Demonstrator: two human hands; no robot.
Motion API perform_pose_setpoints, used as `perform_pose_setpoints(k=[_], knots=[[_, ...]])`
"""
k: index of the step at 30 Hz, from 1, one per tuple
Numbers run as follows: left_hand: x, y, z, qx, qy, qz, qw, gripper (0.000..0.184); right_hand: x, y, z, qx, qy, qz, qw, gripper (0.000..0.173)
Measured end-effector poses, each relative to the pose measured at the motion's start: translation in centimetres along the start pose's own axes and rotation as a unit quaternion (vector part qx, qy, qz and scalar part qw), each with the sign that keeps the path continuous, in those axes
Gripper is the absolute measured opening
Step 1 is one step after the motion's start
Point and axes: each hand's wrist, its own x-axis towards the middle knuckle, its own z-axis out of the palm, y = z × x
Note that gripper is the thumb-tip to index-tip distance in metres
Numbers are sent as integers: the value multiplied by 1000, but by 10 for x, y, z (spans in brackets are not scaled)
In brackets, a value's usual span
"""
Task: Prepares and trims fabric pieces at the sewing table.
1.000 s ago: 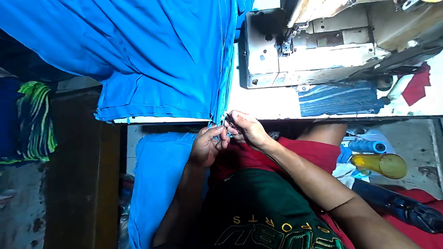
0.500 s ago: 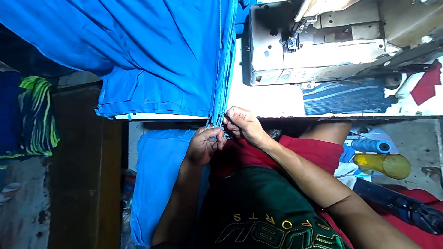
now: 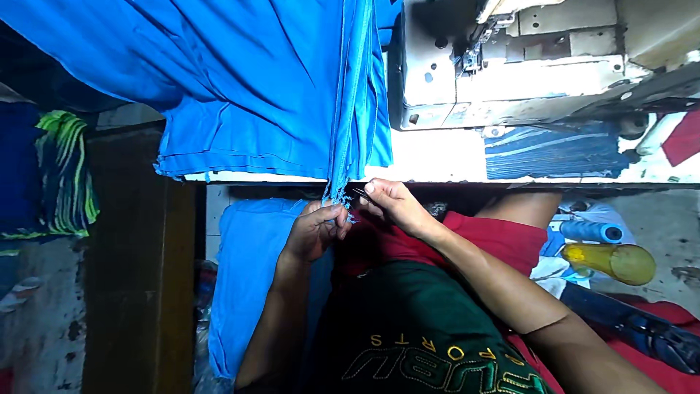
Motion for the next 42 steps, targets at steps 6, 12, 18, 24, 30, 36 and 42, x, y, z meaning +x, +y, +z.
perform_pose_setpoints(k=[6, 12, 18, 24, 30, 36, 42], knots=[[-1, 0, 0, -1, 4, -2, 1000, 36, 14, -2, 22, 19, 43, 14, 999, 40], [-1, -2, -1, -8, 4, 0, 1000, 37, 18, 0, 30, 60, 60, -15, 996, 37], [-3, -2, -5, -14, -15, 4, 1000, 38, 8, 2, 24, 65, 92, -11, 994, 33], [-2, -8, -6, 89, -38, 9, 995, 40, -16, 6, -3, -29, 48, -19, 998, 35], [11, -27, 8, 117, -55, 2, 992, 41, -27, -6, -12, -169, 37, -24, 985, 31], [24, -32, 14, 201, -61, 3, 978, 37, -21, -14, -4, -324, 94, -14, 941, 31], [22, -35, 12, 276, -25, 5, 961, 47, -29, -15, -11, -314, 140, 0, 939, 34]])
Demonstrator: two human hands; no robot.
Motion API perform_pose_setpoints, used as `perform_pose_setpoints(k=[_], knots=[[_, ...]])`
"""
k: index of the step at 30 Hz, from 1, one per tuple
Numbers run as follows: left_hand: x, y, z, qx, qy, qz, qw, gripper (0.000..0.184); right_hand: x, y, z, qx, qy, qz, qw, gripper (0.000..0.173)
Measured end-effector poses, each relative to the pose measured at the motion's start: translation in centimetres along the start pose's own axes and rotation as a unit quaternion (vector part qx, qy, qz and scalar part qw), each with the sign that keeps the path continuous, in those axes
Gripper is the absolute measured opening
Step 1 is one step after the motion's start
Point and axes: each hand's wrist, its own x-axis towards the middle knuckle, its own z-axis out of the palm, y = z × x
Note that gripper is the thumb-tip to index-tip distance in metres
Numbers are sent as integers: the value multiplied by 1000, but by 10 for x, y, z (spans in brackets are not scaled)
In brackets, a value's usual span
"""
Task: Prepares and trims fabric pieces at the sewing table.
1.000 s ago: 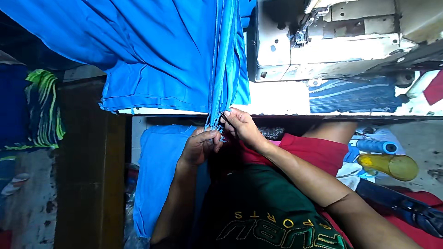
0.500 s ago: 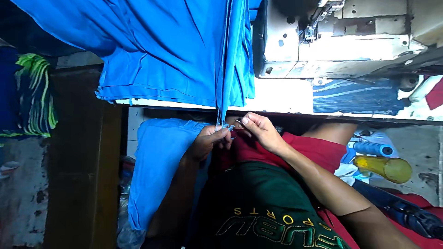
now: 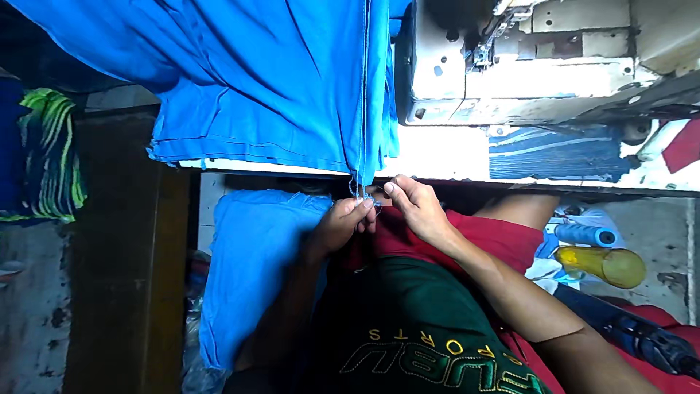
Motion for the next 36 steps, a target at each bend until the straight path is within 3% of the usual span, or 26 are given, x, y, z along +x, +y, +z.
perform_pose_setpoints(k=[6, 14, 21, 30, 36], knots=[[0, 5, 1, 56, 9, -7, 998, 43, 10, -4, 6, 14, -58, -6, 998, 35], [-9, 7, 2, 150, 30, -66, 986, 45, 11, -9, 3, 26, -22, -25, 999, 34], [-10, 11, 7, 241, 43, -46, 968, 47, 33, -28, 1, -23, -48, -4, 999, 40], [-15, 13, 7, 224, 29, -67, 972, 44, 26, -31, 2, -113, -66, 28, 991, 42], [-19, 15, 6, 233, -14, -87, 969, 44, 29, -36, 20, -199, -21, 12, 980, 45]])
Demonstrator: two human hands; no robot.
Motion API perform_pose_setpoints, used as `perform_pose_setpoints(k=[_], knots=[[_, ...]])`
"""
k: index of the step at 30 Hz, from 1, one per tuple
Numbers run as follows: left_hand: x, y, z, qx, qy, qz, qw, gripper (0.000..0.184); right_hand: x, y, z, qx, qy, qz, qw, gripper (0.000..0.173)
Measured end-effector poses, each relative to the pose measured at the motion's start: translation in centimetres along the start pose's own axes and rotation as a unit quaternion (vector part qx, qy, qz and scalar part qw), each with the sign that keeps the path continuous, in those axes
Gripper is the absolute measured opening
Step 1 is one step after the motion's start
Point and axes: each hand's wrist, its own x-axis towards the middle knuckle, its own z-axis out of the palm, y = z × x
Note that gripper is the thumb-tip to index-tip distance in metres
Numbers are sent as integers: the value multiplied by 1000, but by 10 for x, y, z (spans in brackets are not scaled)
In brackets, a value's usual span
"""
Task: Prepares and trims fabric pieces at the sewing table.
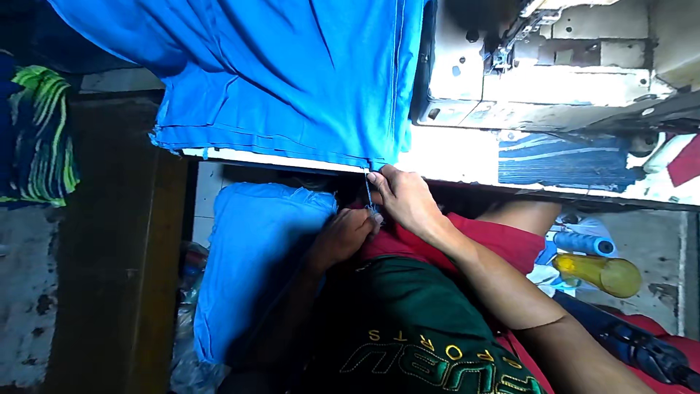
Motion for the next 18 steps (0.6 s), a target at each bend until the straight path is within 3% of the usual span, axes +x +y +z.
perform_pose_setpoints(k=[4, 9, 11, 13, 14, 16, 18], knots=[[-5, 3, -1, 30, -34, 8, 999, 46, 3, -5, 10, -32, 24, -16, 999, 42], [-14, -6, -15, 22, -69, -16, 997, 50, -2, 10, 2, 51, -1, -12, 999, 39], [-12, -14, -22, 41, -25, -47, 998, 48, -5, 15, -4, 82, 3, -20, 996, 40], [-1, -34, -23, 130, 93, -65, 985, 32, -8, 14, -10, 102, 26, -54, 993, 40], [5, -45, -25, 194, 126, -99, 968, 37, -8, 12, -12, 101, 43, -80, 991, 38], [14, -60, -35, 255, 161, -175, 937, 66, -4, 4, -11, 82, 86, -155, 981, 37], [12, -66, -48, 219, 210, -184, 935, 63, 7, -6, -8, 42, 114, -227, 966, 36]])
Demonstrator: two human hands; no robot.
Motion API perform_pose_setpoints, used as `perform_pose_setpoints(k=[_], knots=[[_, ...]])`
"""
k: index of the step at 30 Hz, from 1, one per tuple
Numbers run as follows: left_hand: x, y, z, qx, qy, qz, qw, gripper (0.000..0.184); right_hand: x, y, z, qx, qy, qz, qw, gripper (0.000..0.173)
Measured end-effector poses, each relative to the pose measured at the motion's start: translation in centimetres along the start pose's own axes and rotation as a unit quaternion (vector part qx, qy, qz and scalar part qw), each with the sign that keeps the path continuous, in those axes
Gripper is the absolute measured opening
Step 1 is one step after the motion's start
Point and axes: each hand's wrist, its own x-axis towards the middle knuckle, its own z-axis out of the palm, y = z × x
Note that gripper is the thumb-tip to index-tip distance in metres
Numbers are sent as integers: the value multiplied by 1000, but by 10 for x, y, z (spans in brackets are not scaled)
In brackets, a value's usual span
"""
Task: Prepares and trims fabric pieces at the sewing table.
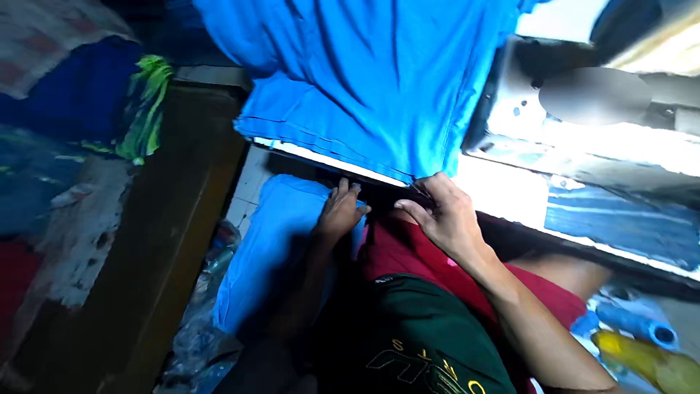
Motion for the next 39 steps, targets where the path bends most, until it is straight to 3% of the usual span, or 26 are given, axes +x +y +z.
perform_pose_setpoints(k=[3, 6, 8, 10, 12, 13, 15, 17, 19, 22, 23, 25, 28, 30, 34, 36, 39], knots=[[1, -16, -16, -111, 28, -50, 992, 40, 22, 7, 14, -80, -14, -64, 995, 31], [11, -57, -15, -279, 84, -132, 947, 38, 39, 29, 24, -145, -56, -43, 987, 37], [23, -95, -15, -361, 173, -154, 903, 40, 44, 41, 23, -172, -58, -26, 983, 23], [38, -124, -24, -455, 290, -179, 823, 47, 47, 48, 15, -187, -56, 12, 981, 18], [43, -143, -41, -464, 408, -190, 763, 50, 51, 50, 5, -200, -37, 61, 977, 19], [43, -152, -52, -430, 454, -183, 758, 50, 52, 51, 0, -213, -23, 79, 974, 19], [41, -162, -70, -373, 514, -133, 761, 51, 54, 52, -4, -239, -12, 95, 966, 18], [38, -159, -87, -383, 522, -103, 755, 55, 53, 54, -4, -257, -7, 85, 963, 19], [31, -153, -96, -398, 467, -80, 786, 62, 53, 57, -4, -256, -1, 72, 964, 18], [17, -140, -98, -325, 406, -55, 853, 62, 54, 60, -4, -243, -6, 71, 967, 19], [15, -137, -93, -299, 423, -60, 853, 60, 55, 62, -5, -243, -8, 71, 967, 19], [12, -140, -75, -271, 477, -63, 834, 36, 56, 61, -8, -238, -16, 72, 968, 18], [8, -165, -39, -391, 498, -38, 773, 23, 57, 60, -7, -254, -28, 79, 964, 19], [4, -186, -13, -489, 452, -58, 744, 21, 59, 57, -6, -263, -29, 83, 961, 21], [-21, -213, -11, -452, 267, -207, 825, 32, 63, 57, -14, -252, -58, 76, 963, 20], [-25, -217, -27, -343, 315, -250, 849, 36, 64, 55, -22, -234, -85, 70, 966, 23], [-19, -205, -60, -237, 491, -151, 825, 31, 67, 45, -33, -206, -112, 63, 970, 34]])
